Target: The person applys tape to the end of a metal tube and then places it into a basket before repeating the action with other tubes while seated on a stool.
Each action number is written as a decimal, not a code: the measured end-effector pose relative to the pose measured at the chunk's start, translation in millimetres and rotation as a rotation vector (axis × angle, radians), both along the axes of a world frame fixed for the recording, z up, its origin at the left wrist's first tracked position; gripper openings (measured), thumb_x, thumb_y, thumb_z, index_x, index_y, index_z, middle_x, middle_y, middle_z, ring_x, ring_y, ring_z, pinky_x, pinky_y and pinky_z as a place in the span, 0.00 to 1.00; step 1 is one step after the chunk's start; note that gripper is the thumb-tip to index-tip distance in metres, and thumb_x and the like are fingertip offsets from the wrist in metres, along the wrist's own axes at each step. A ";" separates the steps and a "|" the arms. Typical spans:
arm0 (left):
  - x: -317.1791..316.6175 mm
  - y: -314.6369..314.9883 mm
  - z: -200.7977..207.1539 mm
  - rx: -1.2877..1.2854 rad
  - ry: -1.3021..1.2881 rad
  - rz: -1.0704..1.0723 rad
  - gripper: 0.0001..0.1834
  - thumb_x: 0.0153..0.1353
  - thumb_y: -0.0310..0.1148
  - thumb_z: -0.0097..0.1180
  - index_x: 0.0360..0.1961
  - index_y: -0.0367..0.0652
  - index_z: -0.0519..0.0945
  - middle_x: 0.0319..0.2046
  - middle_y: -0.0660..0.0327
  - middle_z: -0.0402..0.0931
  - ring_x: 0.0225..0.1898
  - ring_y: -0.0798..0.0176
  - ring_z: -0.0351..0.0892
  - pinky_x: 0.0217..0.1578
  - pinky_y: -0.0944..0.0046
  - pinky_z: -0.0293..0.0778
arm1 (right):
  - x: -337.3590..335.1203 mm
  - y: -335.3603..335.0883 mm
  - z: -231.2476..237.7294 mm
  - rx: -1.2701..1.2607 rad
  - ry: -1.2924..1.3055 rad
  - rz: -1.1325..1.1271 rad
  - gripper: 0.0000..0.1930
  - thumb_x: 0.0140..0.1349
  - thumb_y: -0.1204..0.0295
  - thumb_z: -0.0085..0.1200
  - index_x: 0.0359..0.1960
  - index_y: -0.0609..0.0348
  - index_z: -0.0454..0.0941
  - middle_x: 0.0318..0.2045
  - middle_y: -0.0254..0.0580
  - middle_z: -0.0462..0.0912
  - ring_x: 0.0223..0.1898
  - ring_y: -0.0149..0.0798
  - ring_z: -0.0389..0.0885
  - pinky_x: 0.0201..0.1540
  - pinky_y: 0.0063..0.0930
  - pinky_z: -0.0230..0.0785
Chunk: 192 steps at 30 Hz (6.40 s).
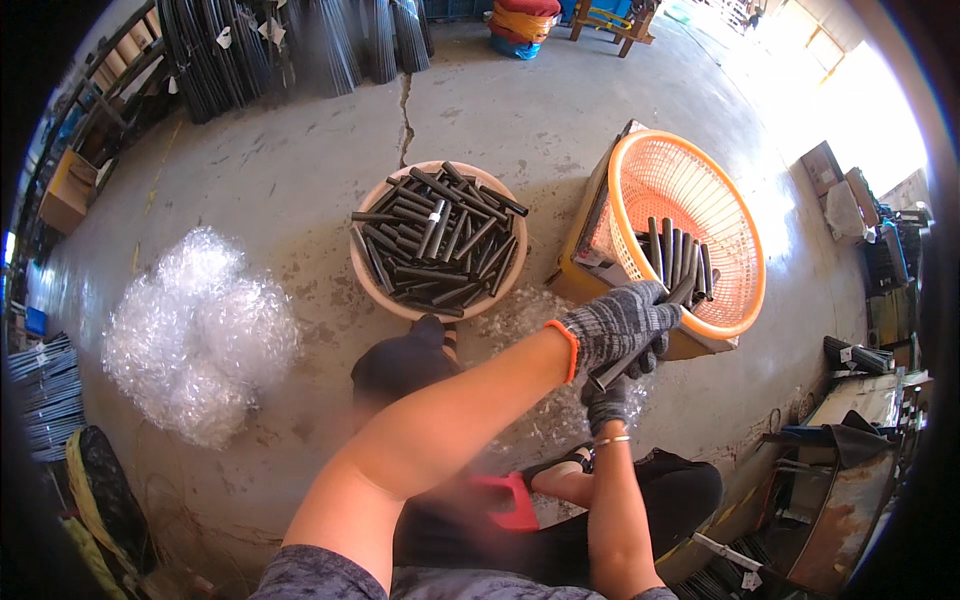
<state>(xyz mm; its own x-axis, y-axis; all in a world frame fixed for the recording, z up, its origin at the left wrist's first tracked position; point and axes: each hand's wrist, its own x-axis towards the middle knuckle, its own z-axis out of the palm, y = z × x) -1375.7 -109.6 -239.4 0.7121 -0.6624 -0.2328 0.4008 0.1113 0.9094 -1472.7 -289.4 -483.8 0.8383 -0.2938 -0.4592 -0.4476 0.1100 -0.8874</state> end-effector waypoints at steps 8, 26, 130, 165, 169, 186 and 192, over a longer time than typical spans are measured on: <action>4.0 -0.4 -11.4 -0.037 -0.043 0.080 0.12 0.66 0.38 0.45 0.37 0.37 0.71 0.20 0.62 0.72 0.15 0.68 0.72 0.16 0.69 0.71 | 41.3 37.8 127.7 -0.155 -0.499 0.150 0.18 0.62 0.66 0.47 0.52 0.60 0.67 0.43 0.40 0.74 0.44 0.34 0.73 0.46 0.24 0.67; 4.7 6.0 3.9 -0.146 0.085 0.137 0.10 0.66 0.35 0.44 0.36 0.37 0.70 0.19 0.61 0.72 0.14 0.68 0.71 0.14 0.69 0.71 | 29.1 22.3 93.3 -0.154 -0.201 -0.096 0.19 0.66 0.59 0.46 0.51 0.59 0.71 0.32 0.35 0.77 0.29 0.27 0.75 0.27 0.20 0.67; 13.2 -11.3 -10.2 0.024 -0.152 0.274 0.17 0.62 0.39 0.52 0.38 0.32 0.75 0.24 0.56 0.77 0.25 0.65 0.77 0.27 0.66 0.73 | 64.7 17.1 137.8 -0.868 -0.864 0.338 0.23 0.60 0.71 0.52 0.56 0.64 0.63 0.53 0.44 0.70 0.51 0.39 0.70 0.54 0.31 0.63; 23.0 2.8 -8.8 0.012 -0.203 0.182 0.18 0.63 0.43 0.50 0.41 0.36 0.75 0.23 0.59 0.77 0.17 0.66 0.76 0.16 0.69 0.74 | 57.8 23.8 125.5 -0.018 -0.502 0.057 0.19 0.67 0.58 0.42 0.53 0.57 0.67 0.40 0.32 0.75 0.27 0.27 0.74 0.22 0.18 0.65; 22.6 5.1 -3.3 -0.028 -0.048 0.012 0.18 0.62 0.44 0.50 0.36 0.36 0.75 0.22 0.58 0.76 0.12 0.66 0.73 0.12 0.69 0.71 | 81.4 10.5 144.7 -0.375 -0.810 0.305 0.17 0.66 0.61 0.43 0.52 0.57 0.67 0.43 0.37 0.75 0.40 0.31 0.75 0.39 0.24 0.69; 16.7 -1.5 -3.2 -0.111 -0.033 0.067 0.16 0.62 0.40 0.50 0.37 0.34 0.73 0.19 0.58 0.75 0.13 0.63 0.74 0.13 0.65 0.72 | 75.4 2.2 105.2 -0.309 -0.732 0.128 0.19 0.66 0.58 0.43 0.52 0.57 0.67 0.37 0.38 0.76 0.29 0.32 0.73 0.34 0.26 0.69; 17.3 -4.9 -12.6 0.080 -0.208 0.135 0.18 0.62 0.41 0.50 0.39 0.33 0.76 0.24 0.56 0.77 0.19 0.65 0.76 0.21 0.68 0.74 | 80.2 3.6 110.3 -0.634 -0.778 0.523 0.16 0.68 0.62 0.38 0.54 0.52 0.68 0.40 0.37 0.80 0.48 0.38 0.74 0.50 0.34 0.65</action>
<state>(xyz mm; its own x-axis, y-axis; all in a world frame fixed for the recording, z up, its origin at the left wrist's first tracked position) -1358.4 -114.5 -252.0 0.8310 -0.5432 -0.1200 0.1906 0.0753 0.9788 -1392.5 -285.8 -373.4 0.9195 0.1827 0.3481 0.3919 -0.4971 -0.7741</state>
